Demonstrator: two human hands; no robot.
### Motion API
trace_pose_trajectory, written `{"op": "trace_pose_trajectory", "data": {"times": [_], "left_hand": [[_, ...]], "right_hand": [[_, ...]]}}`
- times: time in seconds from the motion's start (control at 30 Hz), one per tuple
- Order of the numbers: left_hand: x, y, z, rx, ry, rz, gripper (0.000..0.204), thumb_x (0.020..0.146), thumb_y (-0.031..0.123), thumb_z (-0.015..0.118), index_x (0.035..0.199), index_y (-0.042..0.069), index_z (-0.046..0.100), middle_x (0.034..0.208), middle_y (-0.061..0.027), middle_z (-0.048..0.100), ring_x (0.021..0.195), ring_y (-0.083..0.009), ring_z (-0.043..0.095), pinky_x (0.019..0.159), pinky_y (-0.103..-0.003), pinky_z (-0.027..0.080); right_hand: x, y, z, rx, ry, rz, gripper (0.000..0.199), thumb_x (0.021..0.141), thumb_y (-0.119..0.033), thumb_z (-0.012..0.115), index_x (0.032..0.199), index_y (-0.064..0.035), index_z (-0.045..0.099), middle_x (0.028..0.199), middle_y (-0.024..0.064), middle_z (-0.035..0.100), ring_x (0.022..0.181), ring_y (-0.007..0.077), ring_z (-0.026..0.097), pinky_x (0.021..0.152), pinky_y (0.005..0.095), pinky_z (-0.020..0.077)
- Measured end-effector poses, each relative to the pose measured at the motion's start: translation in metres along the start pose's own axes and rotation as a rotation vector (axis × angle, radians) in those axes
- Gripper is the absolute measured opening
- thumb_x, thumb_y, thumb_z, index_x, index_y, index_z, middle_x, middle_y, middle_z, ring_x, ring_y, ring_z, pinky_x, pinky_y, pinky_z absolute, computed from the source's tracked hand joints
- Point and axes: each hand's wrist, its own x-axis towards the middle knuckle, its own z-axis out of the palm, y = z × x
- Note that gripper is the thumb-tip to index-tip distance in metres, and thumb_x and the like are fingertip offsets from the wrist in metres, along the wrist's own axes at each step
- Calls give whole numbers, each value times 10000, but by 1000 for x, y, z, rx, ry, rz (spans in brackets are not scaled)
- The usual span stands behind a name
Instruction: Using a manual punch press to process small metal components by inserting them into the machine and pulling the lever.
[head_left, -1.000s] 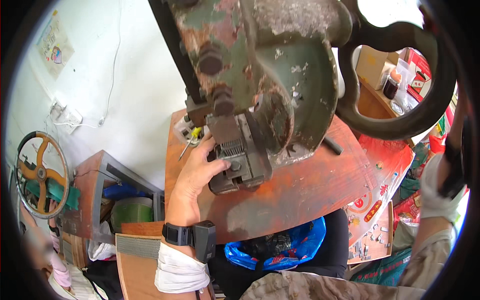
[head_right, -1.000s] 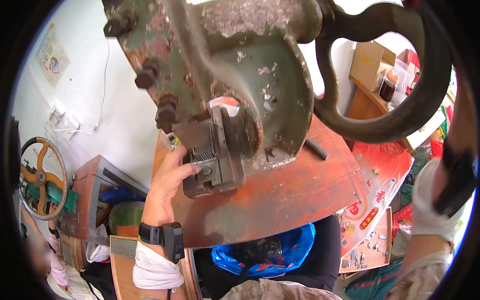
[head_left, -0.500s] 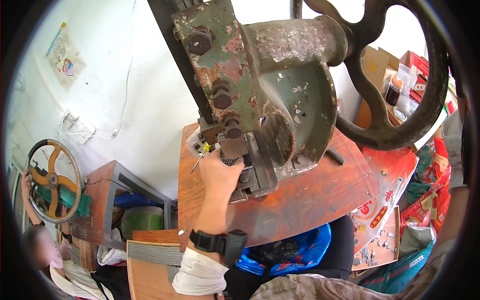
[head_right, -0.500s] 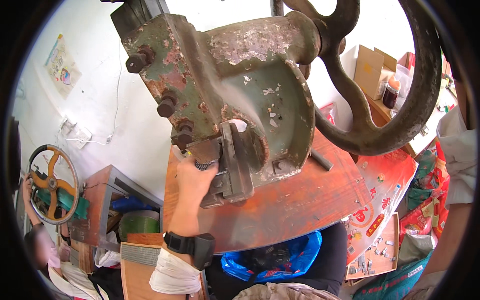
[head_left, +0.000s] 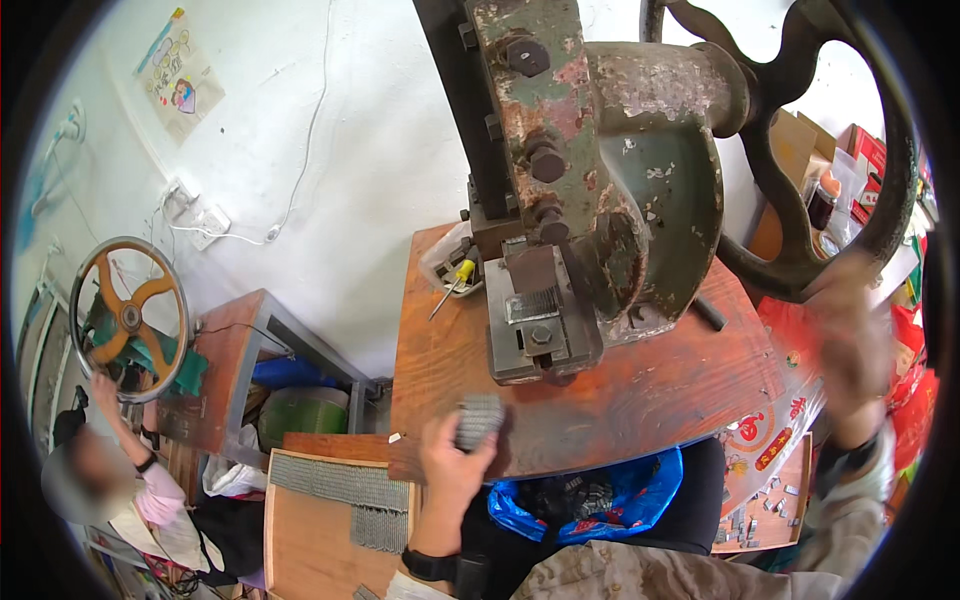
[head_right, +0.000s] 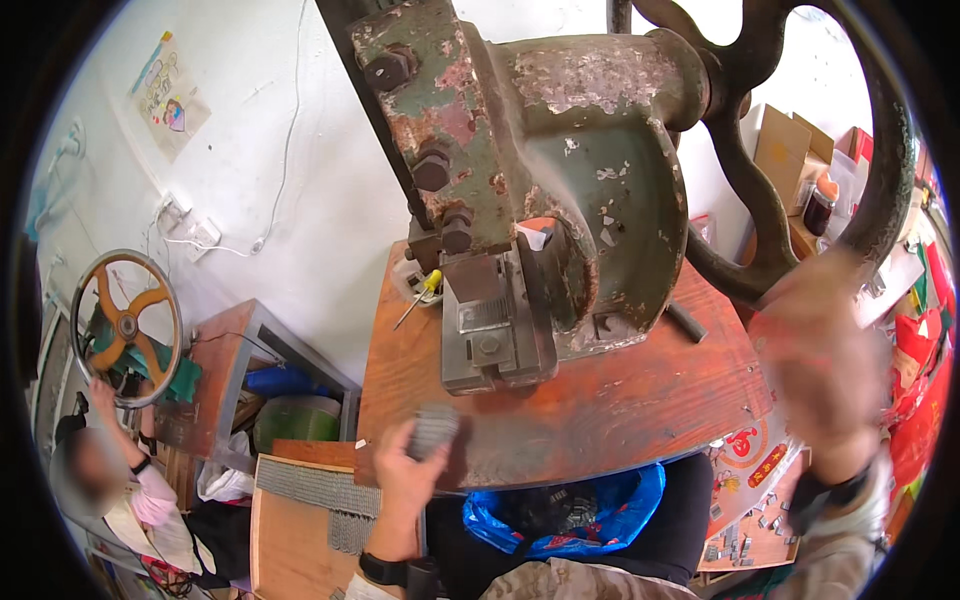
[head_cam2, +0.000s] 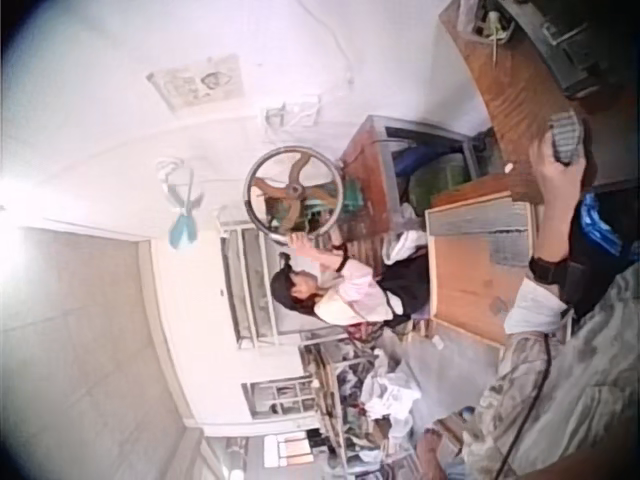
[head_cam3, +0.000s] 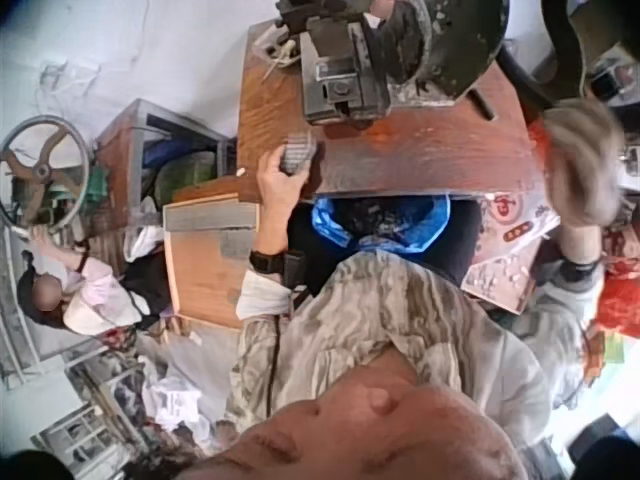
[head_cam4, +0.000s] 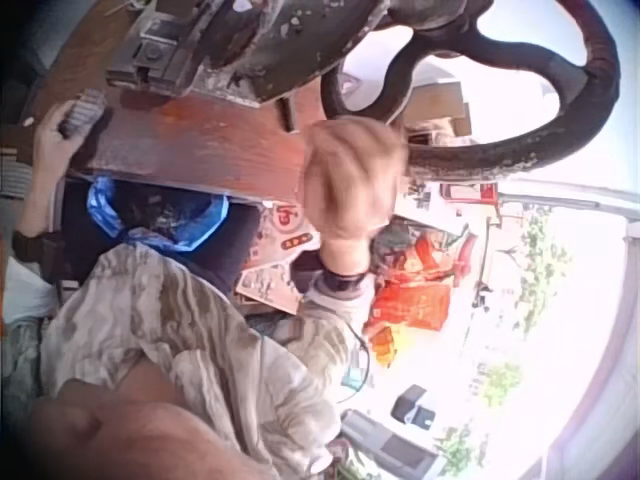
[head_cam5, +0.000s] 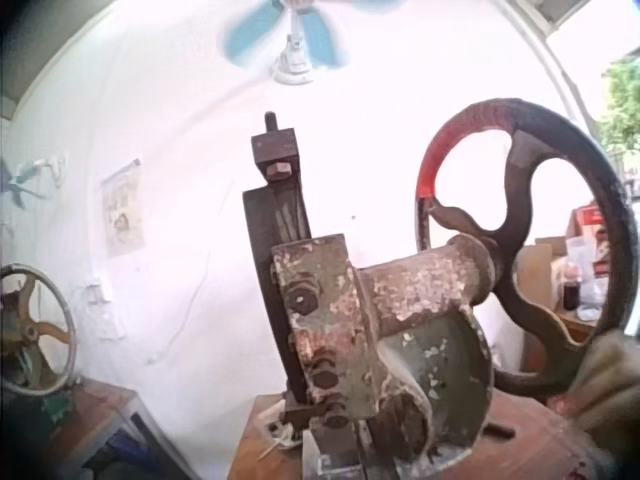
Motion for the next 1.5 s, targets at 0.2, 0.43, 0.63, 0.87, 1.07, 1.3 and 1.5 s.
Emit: {"op": "trace_pose_trajectory", "data": {"times": [0.2, 0.43, 0.63, 0.87, 1.07, 1.3, 1.5], "left_hand": [[-7, -2, 30, 94, -175, 263, 563, 585, 148, 814, 1072, -25, 591, 1024, -173, 580, 951, -352, 528, 845, -409, 437], [-7, 24, 22, 236, -228, 178, 638, 591, 271, 817, 1100, -26, 573, 1046, -169, 576, 982, -349, 513, 863, -444, 396], [-7, 38, 49, 471, -228, 114, 687, 641, 462, 758, 1098, -14, 565, 1011, -163, 565, 1001, -345, 488, 887, -457, 352], [-3, 23, 52, 496, -179, 233, 570, 720, 452, 716, 1018, -18, 591, 888, -151, 575, 855, -328, 539, 784, -425, 415], [3, 29, 28, -1010, -171, -616, 481, 880, 509, 511, 940, 39, 595, 756, -59, 547, 719, -231, 501, 743, -386, 423], [-13, 22, 4, -1759, -217, -1011, 589, 910, 598, 335, 991, 81, 607, 854, -81, 603, 776, -260, 545, 853, -496, 424], [-37, 33, -2, -1715, -298, -990, 692, 894, 649, 285, 1102, 64, 591, 975, -143, 644, 926, -359, 609, 904, -608, 403]], "right_hand": [[-100, -17, 120, -35, -98, 510, 212, 677, 36, 664, 881, -13, 641, 888, 122, 608, 833, 296, 579, 714, 371, 484], [-114, -11, 141, -18, -116, 650, 160, 709, 5, 647, 869, 0, 643, 898, 139, 618, 852, 324, 578, 746, 386, 483], [-114, -13, 141, -42, -132, 648, 157, 708, -9, 660, 863, 3, 645, 886, 144, 618, 838, 322, 579, 748, 387, 482], [-111, -13, 140, -39, -76, 630, 162, 705, -19, 677, 862, 5, 644, 869, 139, 624, 798, 325, 583, 746, 393, 480], [-114, -14, 138, -35, -60, 662, 153, 703, -11, 669, 851, 11, 639, 865, 146, 622, 814, 333, 581, 735, 394, 480], [-116, -15, 140, -38, -57, 647, 147, 700, -3, 658, 841, 20, 628, 842, 157, 615, 806, 352, 572, 756, 401, 471], [-116, -14, 141, -85, -91, 619, 145, 706, 2, 649, 849, 19, 630, 843, 158, 611, 800, 352, 568, 748, 395, 471]]}}
